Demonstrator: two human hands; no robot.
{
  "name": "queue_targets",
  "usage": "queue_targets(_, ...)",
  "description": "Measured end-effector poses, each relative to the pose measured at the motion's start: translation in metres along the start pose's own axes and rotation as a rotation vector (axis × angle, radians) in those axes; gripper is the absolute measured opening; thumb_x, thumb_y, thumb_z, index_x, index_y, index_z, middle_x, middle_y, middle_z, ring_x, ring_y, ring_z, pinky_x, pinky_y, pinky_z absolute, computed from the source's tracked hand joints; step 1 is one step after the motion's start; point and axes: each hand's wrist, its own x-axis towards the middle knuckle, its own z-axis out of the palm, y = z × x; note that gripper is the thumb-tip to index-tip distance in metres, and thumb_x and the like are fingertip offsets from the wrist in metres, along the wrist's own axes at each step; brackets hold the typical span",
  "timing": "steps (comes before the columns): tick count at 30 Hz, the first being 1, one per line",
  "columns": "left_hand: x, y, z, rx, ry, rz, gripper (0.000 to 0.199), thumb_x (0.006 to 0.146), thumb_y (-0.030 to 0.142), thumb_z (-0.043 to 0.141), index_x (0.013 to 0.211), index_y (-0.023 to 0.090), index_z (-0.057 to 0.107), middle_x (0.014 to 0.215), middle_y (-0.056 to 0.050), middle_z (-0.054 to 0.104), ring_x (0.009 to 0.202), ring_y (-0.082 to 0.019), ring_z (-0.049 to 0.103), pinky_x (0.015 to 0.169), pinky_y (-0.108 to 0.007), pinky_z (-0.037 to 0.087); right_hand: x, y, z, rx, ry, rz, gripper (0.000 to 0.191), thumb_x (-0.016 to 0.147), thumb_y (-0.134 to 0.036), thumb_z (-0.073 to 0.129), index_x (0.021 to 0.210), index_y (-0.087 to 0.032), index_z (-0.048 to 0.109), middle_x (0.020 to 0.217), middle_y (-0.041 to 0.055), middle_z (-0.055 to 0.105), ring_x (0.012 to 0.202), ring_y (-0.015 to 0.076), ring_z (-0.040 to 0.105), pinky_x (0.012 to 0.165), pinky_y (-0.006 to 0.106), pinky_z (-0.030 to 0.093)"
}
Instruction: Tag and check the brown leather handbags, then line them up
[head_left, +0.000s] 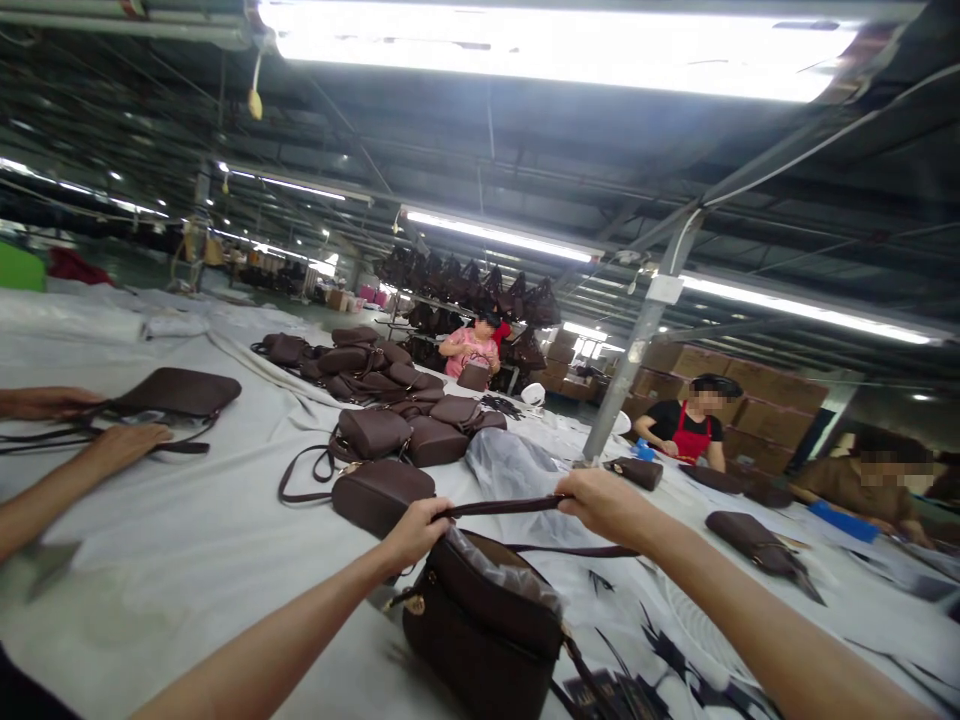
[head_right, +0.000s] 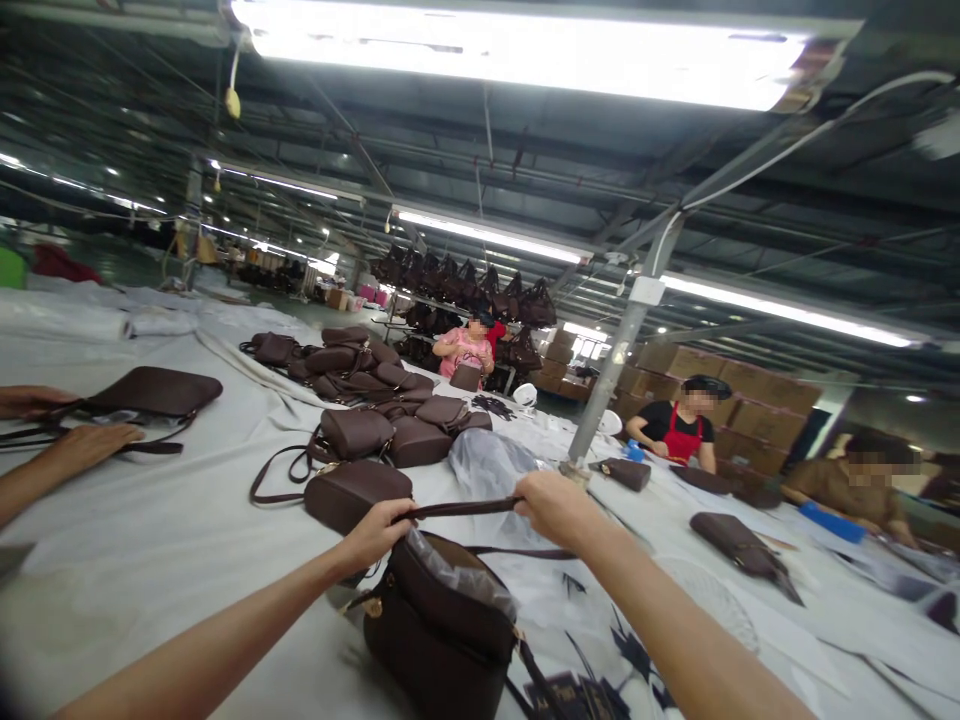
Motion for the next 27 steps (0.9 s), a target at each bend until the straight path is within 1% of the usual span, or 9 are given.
queue_targets(5, 0.005, -0.001, -0.012, -0.370, -0.202, -0.168, 0.026, 0.070, 0.027, 0.062, 0.091, 0.012, 0.069, 0.068, 0.002, 0.057, 0.062, -0.011, 0.046, 0.060, -0.022, 0.033, 0.000, 0.001, -0.012, 0.076, 0.076, -0.024, 0.020, 0.087, -0.025, 0.050, 0.087, -0.021, 0.069, 0.080, 0.0029, 0.069, 0.077, 0.0175, 0.061, 0.065, 0.024, 0.039)
queue_targets(8, 0.008, 0.004, -0.018, -0.483, -0.292, -0.161, 0.029, 0.064, 0.023, 0.068, 0.091, 0.012, 0.068, 0.075, 0.000, 0.061, 0.066, -0.010, 0.050, 0.064, -0.022, 0.035, 0.002, -0.005, -0.017, -0.128, 0.238, -0.017, 0.024, 0.089, -0.018, 0.044, 0.091, -0.023, 0.068, 0.093, 0.0032, 0.068, 0.079, 0.0173, 0.063, 0.060, 0.025, 0.036)
queue_targets(11, 0.008, 0.006, -0.021, -0.406, -0.307, -0.162, 0.027, 0.064, 0.020, 0.064, 0.090, 0.012, 0.068, 0.073, 0.001, 0.061, 0.064, -0.010, 0.049, 0.062, -0.021, 0.034, 0.005, -0.010, -0.017, -0.378, 0.303, 0.017, 0.030, 0.093, -0.016, 0.037, 0.094, -0.022, 0.066, 0.096, 0.0059, 0.068, 0.071, 0.0173, 0.064, 0.052, 0.026, 0.028)
queue_targets(14, 0.009, 0.011, -0.024, -0.269, -0.300, -0.149, 0.021, 0.065, 0.020, 0.061, 0.084, 0.012, 0.066, 0.073, 0.001, 0.060, 0.067, -0.012, 0.051, 0.063, -0.022, 0.036, 0.006, -0.007, -0.015, -0.512, 0.288, 0.049, 0.025, 0.092, -0.014, 0.040, 0.091, -0.020, 0.064, 0.080, 0.0078, 0.070, 0.066, 0.0188, 0.066, 0.049, 0.025, 0.026)
queue_targets(18, 0.027, 0.049, -0.011, -0.155, -0.211, -0.011, 0.042, 0.061, 0.021, 0.072, 0.102, 0.016, 0.063, 0.096, -0.003, 0.064, 0.089, -0.018, 0.056, 0.075, -0.025, 0.042, 0.012, -0.014, -0.018, -0.604, 0.320, 0.053, 0.024, 0.090, -0.011, 0.041, 0.090, -0.019, 0.063, 0.073, 0.0082, 0.071, 0.067, 0.0206, 0.069, 0.048, 0.024, 0.028)
queue_targets(21, 0.056, 0.096, 0.014, -0.239, -0.183, 0.108, 0.042, 0.061, 0.021, 0.077, 0.100, 0.016, 0.062, 0.087, -0.002, 0.065, 0.080, -0.016, 0.058, 0.069, -0.024, 0.043, 0.020, -0.023, -0.024, -0.558, 0.361, 0.034, 0.022, 0.090, -0.013, 0.044, 0.095, -0.021, 0.064, 0.082, 0.0079, 0.074, 0.071, 0.0211, 0.070, 0.050, 0.024, 0.034)
queue_targets(23, 0.077, 0.118, 0.022, -0.479, -0.164, -0.049, 0.013, 0.074, 0.024, 0.068, 0.079, 0.015, 0.059, 0.058, 0.003, 0.055, 0.051, -0.010, 0.049, 0.050, -0.021, 0.036, 0.021, -0.016, -0.027, -0.457, 0.401, 0.058, 0.023, 0.089, -0.017, 0.045, 0.100, -0.023, 0.064, 0.086, 0.0065, 0.074, 0.074, 0.0208, 0.070, 0.053, 0.024, 0.038)
queue_targets(25, 0.091, 0.126, 0.015, -0.797, -0.108, -0.182, 0.016, 0.079, 0.021, 0.065, 0.072, 0.016, 0.052, 0.049, 0.006, 0.046, 0.038, -0.006, 0.036, 0.041, -0.018, 0.024, 0.012, 0.007, -0.025, -0.287, 0.427, 0.093, 0.024, 0.090, -0.023, 0.042, 0.101, -0.024, 0.064, 0.082, 0.0049, 0.074, 0.072, 0.0194, 0.069, 0.057, 0.024, 0.041)
queue_targets(27, 0.097, 0.118, -0.008, -0.949, -0.063, -0.241, 0.021, 0.083, 0.022, 0.062, 0.070, 0.017, 0.047, 0.048, 0.008, 0.043, 0.034, -0.004, 0.030, 0.038, -0.017, 0.019, -0.006, 0.042, -0.017, -0.075, 0.423, 0.109, 0.030, 0.091, -0.032, 0.036, 0.094, -0.023, 0.065, 0.068, 0.0030, 0.070, 0.062, 0.0179, 0.066, 0.059, 0.025, 0.044)
